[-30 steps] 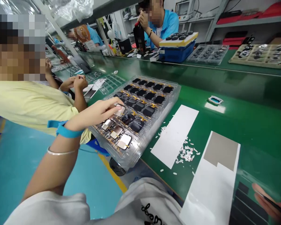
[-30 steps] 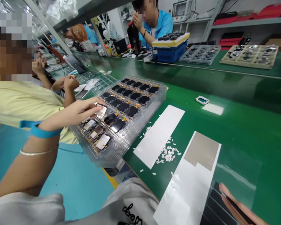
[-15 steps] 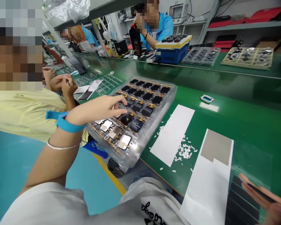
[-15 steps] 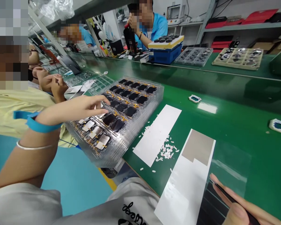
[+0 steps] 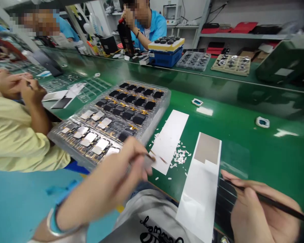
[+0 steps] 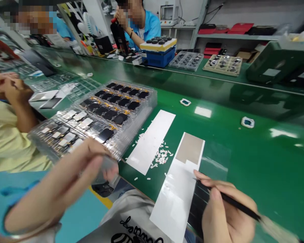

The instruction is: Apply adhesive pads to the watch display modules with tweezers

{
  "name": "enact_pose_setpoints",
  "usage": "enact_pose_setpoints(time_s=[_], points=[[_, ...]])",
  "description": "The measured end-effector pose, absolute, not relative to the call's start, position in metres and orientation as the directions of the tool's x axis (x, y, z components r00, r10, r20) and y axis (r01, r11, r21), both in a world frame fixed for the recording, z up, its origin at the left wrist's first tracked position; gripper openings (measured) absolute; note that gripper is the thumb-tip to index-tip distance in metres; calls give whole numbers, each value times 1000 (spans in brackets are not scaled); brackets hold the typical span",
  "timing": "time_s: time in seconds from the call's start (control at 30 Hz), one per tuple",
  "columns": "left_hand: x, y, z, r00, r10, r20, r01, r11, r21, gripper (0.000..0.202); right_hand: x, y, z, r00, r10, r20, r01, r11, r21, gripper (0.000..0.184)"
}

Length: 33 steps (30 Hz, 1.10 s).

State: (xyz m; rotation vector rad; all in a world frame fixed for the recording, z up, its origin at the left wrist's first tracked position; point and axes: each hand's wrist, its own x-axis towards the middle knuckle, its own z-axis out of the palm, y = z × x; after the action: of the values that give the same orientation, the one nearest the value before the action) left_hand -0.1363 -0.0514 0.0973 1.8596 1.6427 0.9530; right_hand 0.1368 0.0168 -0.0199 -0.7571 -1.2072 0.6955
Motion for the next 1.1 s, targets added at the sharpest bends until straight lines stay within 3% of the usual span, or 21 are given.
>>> enact_pose_setpoints(time_s=[0.1, 0.2, 0.3, 0.47, 0.6, 0.83, 0.97, 1.1], points=[[-96, -50, 66, 228, 966, 126, 417, -214, 884, 17, 128, 17, 1, 47, 864, 502, 18, 501, -865, 9], [-74, -24, 36, 211, 975, 69, 331, -138, 933, 14, 120, 20, 19, -194, 863, 467, 233, 503, -832, 11], [-69, 1, 17, 186, 981, 59, 231, -102, 968, 13, 110, 26, 28, -349, 783, 515, 359, 619, -699, 12], [-73, 12, 5, 124, 992, 34, 125, -49, 991, 15, 103, 41, 19, -451, 647, 615, 521, 750, -407, 14], [-74, 13, -3, 79, 995, 55, 97, -62, 993, 17, 102, 49, 11, -509, 602, 615, 557, 775, -299, 17], [-76, 14, -6, 73, 995, 74, 146, -84, 986, 15, 94, 50, 4, -498, 616, 611, 547, 769, -330, 15], [-76, 13, -5, 86, 993, 76, 212, -93, 973, 14, 92, 50, 1, -527, 595, 607, 576, 775, -259, 14], [-74, 13, -8, 63, 993, 100, 170, -109, 979, 12, 95, 58, 8, -424, 718, 552, 580, 683, -444, 9]])
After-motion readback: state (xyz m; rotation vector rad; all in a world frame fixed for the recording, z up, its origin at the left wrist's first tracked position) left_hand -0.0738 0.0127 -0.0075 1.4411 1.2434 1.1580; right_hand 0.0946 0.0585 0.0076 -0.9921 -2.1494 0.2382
